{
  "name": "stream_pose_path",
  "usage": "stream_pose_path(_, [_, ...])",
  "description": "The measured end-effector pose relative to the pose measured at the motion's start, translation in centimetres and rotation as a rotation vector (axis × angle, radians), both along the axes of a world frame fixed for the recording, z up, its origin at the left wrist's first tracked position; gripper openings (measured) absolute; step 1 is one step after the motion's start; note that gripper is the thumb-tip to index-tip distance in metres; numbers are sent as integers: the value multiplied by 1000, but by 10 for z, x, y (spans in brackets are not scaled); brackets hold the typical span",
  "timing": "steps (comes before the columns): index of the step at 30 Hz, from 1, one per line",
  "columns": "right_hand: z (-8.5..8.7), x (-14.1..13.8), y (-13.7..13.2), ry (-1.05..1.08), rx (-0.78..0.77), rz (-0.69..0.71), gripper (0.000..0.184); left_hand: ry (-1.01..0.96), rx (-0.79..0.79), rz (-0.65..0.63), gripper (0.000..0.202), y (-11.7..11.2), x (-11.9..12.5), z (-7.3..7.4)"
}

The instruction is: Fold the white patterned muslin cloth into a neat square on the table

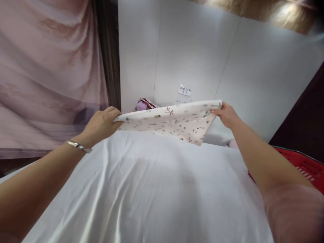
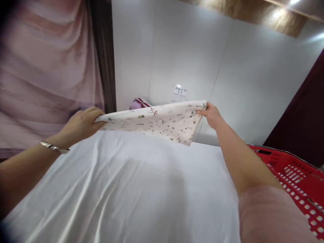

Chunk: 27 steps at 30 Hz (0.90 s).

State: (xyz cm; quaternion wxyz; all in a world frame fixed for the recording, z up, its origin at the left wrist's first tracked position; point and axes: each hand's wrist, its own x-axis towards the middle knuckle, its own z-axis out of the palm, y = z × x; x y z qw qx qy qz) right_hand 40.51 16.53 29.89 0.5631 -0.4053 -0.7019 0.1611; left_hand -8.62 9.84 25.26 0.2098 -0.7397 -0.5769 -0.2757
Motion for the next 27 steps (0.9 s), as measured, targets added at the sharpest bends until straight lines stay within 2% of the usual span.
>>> stream_pose_path(1, [-11,2,-16,-19,-11,-29,44,39,15,-26,26,-2,-1,-5])
stream_pose_path(2, [-28,3,-33,-51,-28,-74,45,63,-9,-60,25,-6,-3,-18])
stream_pose_path(3, [-51,3,-51,-114,-62,-105,43,71,-64,-99,26,-12,-6,-36])
stream_pose_path(4, [-78,1,-71,-178,-96,-124,37,56,-138,-121,27,-20,-8,-60])
stream_pose_path(6, [-145,-8,-110,-332,-238,-92,24,11,-366,-225,24,-45,-14,-119])
stream_pose_path(8, [-213,-18,-149,-456,-372,-18,23,-44,-544,-310,25,-77,-21,-176])
stream_pose_path(9, [-244,-24,-167,-516,-431,52,26,-57,-626,-338,27,-93,-24,-201])
stream_pose_path(10, [-271,-28,-183,-554,-468,106,28,-76,-674,-359,27,-109,-28,-220])
stream_pose_path(11, [-291,-30,-196,-541,-471,100,30,-93,-684,-379,25,-123,-31,-234])
stream_pose_path(12, [-306,-32,-206,-509,-473,67,33,-111,-630,-371,23,-133,-35,-243])
stream_pose_path(14, [-322,-29,-218,-468,-439,10,32,-98,-478,-364,23,-147,-42,-249])
stream_pose_path(17, [-328,-19,-226,-462,-296,13,25,15,-280,-424,25,-154,-52,-245])
stream_pose_path(21, [-336,-14,-240,-466,-161,130,17,132,-212,-535,27,-165,-56,-251])
stream_pose_path(24, [-334,-16,-254,-484,-217,216,18,116,-187,-525,27,-175,-57,-263])
stream_pose_path(27, [-318,-13,-255,-402,-390,210,22,63,-224,-470,25,-178,-58,-272])
